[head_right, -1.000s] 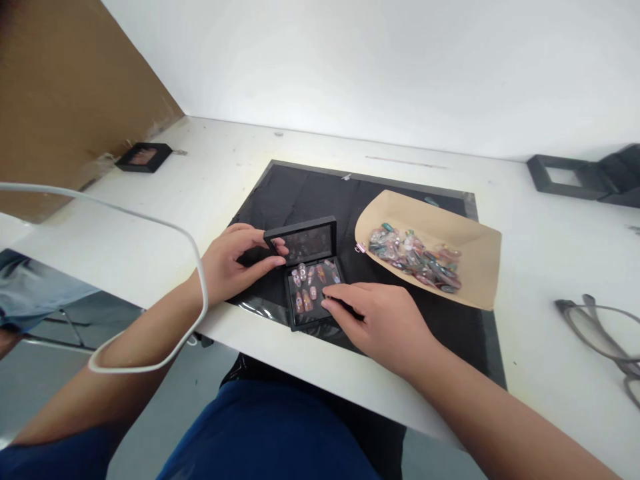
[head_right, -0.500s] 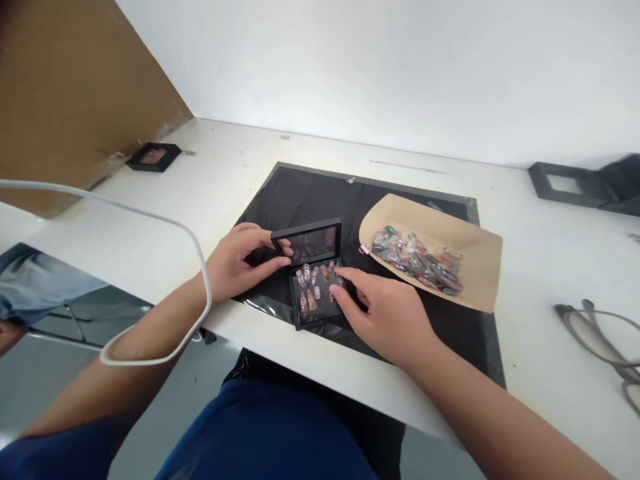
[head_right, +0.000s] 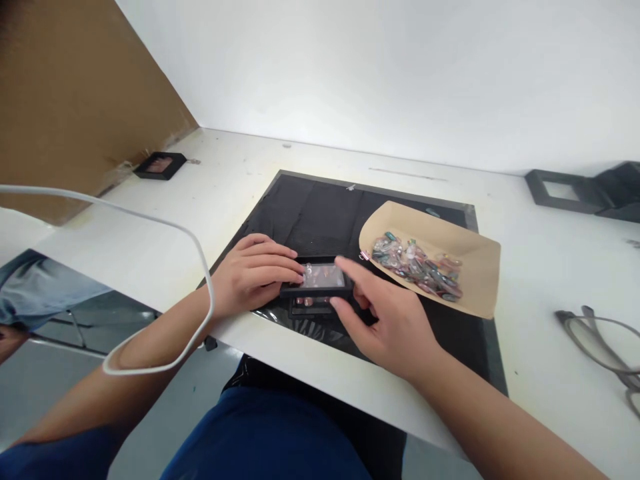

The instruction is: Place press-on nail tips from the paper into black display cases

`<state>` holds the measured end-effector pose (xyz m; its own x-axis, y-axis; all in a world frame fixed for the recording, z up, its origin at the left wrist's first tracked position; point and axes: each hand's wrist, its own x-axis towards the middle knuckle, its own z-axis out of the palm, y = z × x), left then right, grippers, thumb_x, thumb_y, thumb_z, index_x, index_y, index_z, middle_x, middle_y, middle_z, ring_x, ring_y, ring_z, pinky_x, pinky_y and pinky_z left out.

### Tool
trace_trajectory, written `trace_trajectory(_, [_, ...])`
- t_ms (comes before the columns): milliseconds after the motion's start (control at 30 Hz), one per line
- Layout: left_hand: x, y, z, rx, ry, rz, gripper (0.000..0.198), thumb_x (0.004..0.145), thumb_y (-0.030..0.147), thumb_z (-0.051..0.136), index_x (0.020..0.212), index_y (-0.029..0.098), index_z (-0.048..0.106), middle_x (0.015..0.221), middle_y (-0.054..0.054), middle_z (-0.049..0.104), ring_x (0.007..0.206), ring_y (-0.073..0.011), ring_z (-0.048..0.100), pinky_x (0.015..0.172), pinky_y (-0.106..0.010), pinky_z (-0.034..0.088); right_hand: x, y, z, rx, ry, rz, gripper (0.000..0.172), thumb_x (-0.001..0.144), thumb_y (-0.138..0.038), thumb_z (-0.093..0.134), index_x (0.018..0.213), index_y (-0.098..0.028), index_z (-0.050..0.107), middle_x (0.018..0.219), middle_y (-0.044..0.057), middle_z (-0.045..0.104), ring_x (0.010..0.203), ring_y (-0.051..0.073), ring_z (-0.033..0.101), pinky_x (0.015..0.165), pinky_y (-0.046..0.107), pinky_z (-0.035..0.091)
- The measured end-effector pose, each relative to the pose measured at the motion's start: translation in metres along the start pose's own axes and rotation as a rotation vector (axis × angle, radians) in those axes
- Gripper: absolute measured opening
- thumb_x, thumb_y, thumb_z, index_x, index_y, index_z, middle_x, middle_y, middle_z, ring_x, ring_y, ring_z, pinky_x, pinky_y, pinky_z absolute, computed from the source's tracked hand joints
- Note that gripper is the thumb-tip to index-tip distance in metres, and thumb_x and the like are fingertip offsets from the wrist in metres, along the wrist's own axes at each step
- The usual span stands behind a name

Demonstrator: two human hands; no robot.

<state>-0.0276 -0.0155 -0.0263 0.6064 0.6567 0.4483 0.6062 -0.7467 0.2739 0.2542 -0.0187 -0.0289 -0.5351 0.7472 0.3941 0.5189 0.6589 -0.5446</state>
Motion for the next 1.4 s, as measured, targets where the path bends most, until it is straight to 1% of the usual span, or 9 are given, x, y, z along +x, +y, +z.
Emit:
trace_trajectory(167, [-0.001,0.007,-0.001,-0.041,-0.075,0.084,0.043,0.077,0.025,0.056,0.118,0.028,0.068,0.123,-0.001,0.075,0.115,-0.0245,0.069,0.102,-0.043,0.046,0.001,0.002,-0.003,0.007,-0.114,-0.215,0.021,0.095,-0.026,0.062,0.112,-0.017,0.072,0.079,0.003,0.066,0.069,0.014,0.059,0.062,0.026,0.047])
trace_trajectory(367, [-0.002,0.013,0.003,-0.050,-0.168,0.146,0.048,0.084,0.046,0.058,0.126,0.023,0.066,0.137,-0.009,0.066,0.123,-0.0307,0.065,0.108,-0.051,0.042,0.002,0.007,-0.001,0.024,-0.192,-0.183,0.022,0.098,-0.026,0.060,0.083,-0.021,0.075,0.067,0.002,0.061,0.066,0.014,0.055,0.060,0.027,0.042])
trace_trajectory(500, [-0.001,0.014,0.006,0.023,-0.167,0.187,0.060,0.085,0.065,0.063,0.127,0.021,0.066,0.138,-0.012,0.065,0.123,-0.0315,0.065,0.107,-0.049,0.045,0.001,0.008,0.001,0.038,-0.190,-0.206,0.018,0.096,-0.028,0.063,0.083,-0.021,0.075,0.068,0.002,0.062,0.066,0.015,0.055,0.060,0.027,0.041])
trace_trajectory(667, [-0.003,0.014,0.009,0.048,-0.158,0.192,0.054,0.089,0.061,0.062,0.126,0.023,0.067,0.142,-0.010,0.063,0.125,-0.0297,0.064,0.104,-0.045,0.048,-0.002,0.008,0.005,-0.016,-0.219,-0.216,0.022,0.097,-0.027,0.061,0.078,-0.020,0.070,0.069,0.002,0.061,0.067,0.015,0.055,0.060,0.027,0.041])
trace_trajectory(900, [-0.007,0.015,0.017,0.039,-0.219,0.120,0.059,0.095,0.061,0.052,0.138,0.022,0.057,0.153,-0.007,0.050,0.139,-0.0256,0.053,0.118,-0.043,0.037,-0.001,0.006,0.007,-0.091,-0.215,-0.297,0.011,0.094,-0.026,0.064,0.086,-0.019,0.066,0.076,0.004,0.066,0.072,0.019,0.056,0.064,0.032,0.046])
trace_trajectory(1000, [-0.006,0.014,0.016,0.052,-0.172,0.161,0.057,0.095,0.060,0.052,0.135,0.021,0.059,0.149,-0.007,0.055,0.136,-0.0245,0.056,0.117,-0.042,0.038,-0.001,0.003,0.008,-0.014,-0.192,-0.273,0.007,0.094,-0.022,0.063,0.087,-0.020,0.065,0.077,0.004,0.065,0.072,0.019,0.057,0.063,0.031,0.048])
trace_trajectory(1200, [-0.007,0.015,0.007,0.122,-0.001,0.261,0.027,0.098,0.027,0.056,0.123,0.028,0.066,0.128,0.004,0.072,0.118,-0.0125,0.068,0.108,-0.029,0.047,-0.002,-0.005,0.002,0.255,-0.146,-0.186,0.005,0.092,-0.019,0.065,0.093,-0.023,0.062,0.079,0.001,0.062,0.071,0.015,0.062,0.062,0.026,0.052])
trace_trajectory(1300, [-0.010,0.003,-0.005,0.192,0.086,0.200,0.026,0.097,0.027,0.058,0.121,0.031,0.067,0.124,0.005,0.074,0.116,-0.0109,0.069,0.106,-0.027,0.051,-0.003,-0.002,-0.001,0.203,-0.081,-0.193,0.021,0.092,-0.020,0.064,0.112,-0.025,0.061,0.080,0.000,0.062,0.072,0.015,0.064,0.067,0.026,0.055])
trace_trajectory(1400, [-0.018,-0.028,-0.031,0.312,0.202,0.018,0.027,0.093,0.023,0.061,0.116,0.032,0.070,0.115,0.005,0.078,0.107,-0.0112,0.073,0.100,-0.026,0.055,-0.004,0.004,-0.003,0.094,-0.080,-0.226,0.032,0.093,-0.023,0.064,0.125,-0.026,0.059,0.079,0.000,0.063,0.072,0.014,0.066,0.068,0.025,0.057])
